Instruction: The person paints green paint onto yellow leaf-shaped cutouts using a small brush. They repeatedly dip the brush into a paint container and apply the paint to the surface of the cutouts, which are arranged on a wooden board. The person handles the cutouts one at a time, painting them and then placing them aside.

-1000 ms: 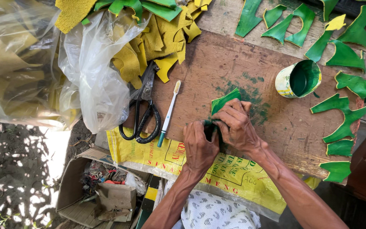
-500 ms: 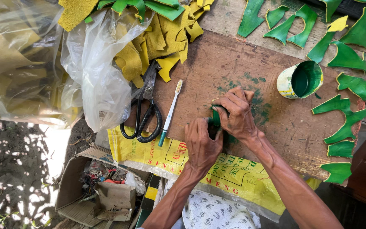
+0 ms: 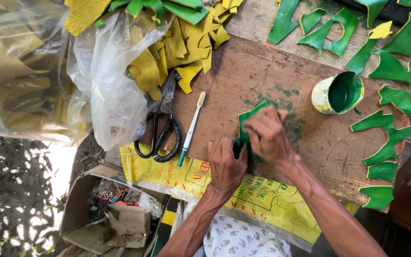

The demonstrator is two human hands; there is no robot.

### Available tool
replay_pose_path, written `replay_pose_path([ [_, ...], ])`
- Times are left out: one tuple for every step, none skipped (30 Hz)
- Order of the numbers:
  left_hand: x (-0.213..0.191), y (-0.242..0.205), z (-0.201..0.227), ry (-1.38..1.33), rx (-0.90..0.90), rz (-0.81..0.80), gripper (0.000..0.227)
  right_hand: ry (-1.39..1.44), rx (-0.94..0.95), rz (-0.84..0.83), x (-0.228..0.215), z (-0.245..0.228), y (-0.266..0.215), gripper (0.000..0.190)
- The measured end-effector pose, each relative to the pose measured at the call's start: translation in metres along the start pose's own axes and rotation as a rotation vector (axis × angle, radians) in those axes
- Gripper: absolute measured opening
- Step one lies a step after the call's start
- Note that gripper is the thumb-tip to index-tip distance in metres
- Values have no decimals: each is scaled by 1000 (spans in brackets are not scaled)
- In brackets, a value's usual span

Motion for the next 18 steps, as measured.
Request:
replay_pose_path([
  [-1, -1, 0, 10, 6, -4, 28, -4, 29, 42, 0, 8, 5, 6],
  [-2, -2, 2, 2, 4, -2, 28, -14, 57, 92, -1, 19, 14, 7],
  [-4, -3, 6, -5, 1, 0, 28, -23, 84, 142, -2, 24, 18, 8],
  [-7, -1, 7, -8, -6, 7, 29, -11, 59, 124, 2, 18, 15, 8],
  [-9, 3, 7, -1, 0, 10, 29, 0, 33, 106, 7, 7, 7, 8],
  [-9, 4, 8, 0, 2, 10, 30, 7, 11, 82, 10, 2, 0, 8],
  [-8, 4, 9, 1, 4, 10, 31, -94, 69, 134, 8, 12, 4, 9],
  [-7, 3, 10, 15, 16, 5, 28, -189, 134, 186, 5, 24, 9, 12],
  [-6, 3, 10, 30, 27, -1, 26, -285, 198, 238, 3, 30, 10, 15],
  [-5, 6, 9, 45, 47, 2, 24, -219, 200, 252, 2, 28, 7, 12],
  [-7, 6, 7, 47, 44, -3, 25, -154, 201, 266, 1, 22, 2, 10],
  [-8, 5, 8, 46, 33, -4, 25, -91, 197, 272, -2, 21, 0, 9],
  [-7, 5, 9, 45, 22, -5, 25, -128, 177, 250, 1, 21, 1, 9],
  [-6, 4, 8, 32, 13, 9, 26, -168, 166, 235, 8, 20, 1, 9],
  [-4, 4, 8, 18, 4, 23, 26, -208, 154, 220, 12, 21, -1, 9],
  [-4, 1, 6, 11, -12, 38, 27, -186, 232, 257, 5, 32, -2, 9],
  [-4, -1, 6, 10, -15, 38, 28, -164, 309, 294, -11, 48, 1, 10],
  [-3, -1, 5, 10, -15, 44, 29, -142, 380, 335, -18, 58, 5, 10],
])
Point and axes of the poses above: each hand's wrist, its own y-axis towards the middle knuckle, its own x-axis out of the palm, z = x × y, the point moved 2 cm from there along y, towards the middle knuckle, and after that the axes turned 10 degrees about y, right-handed, at the moved point
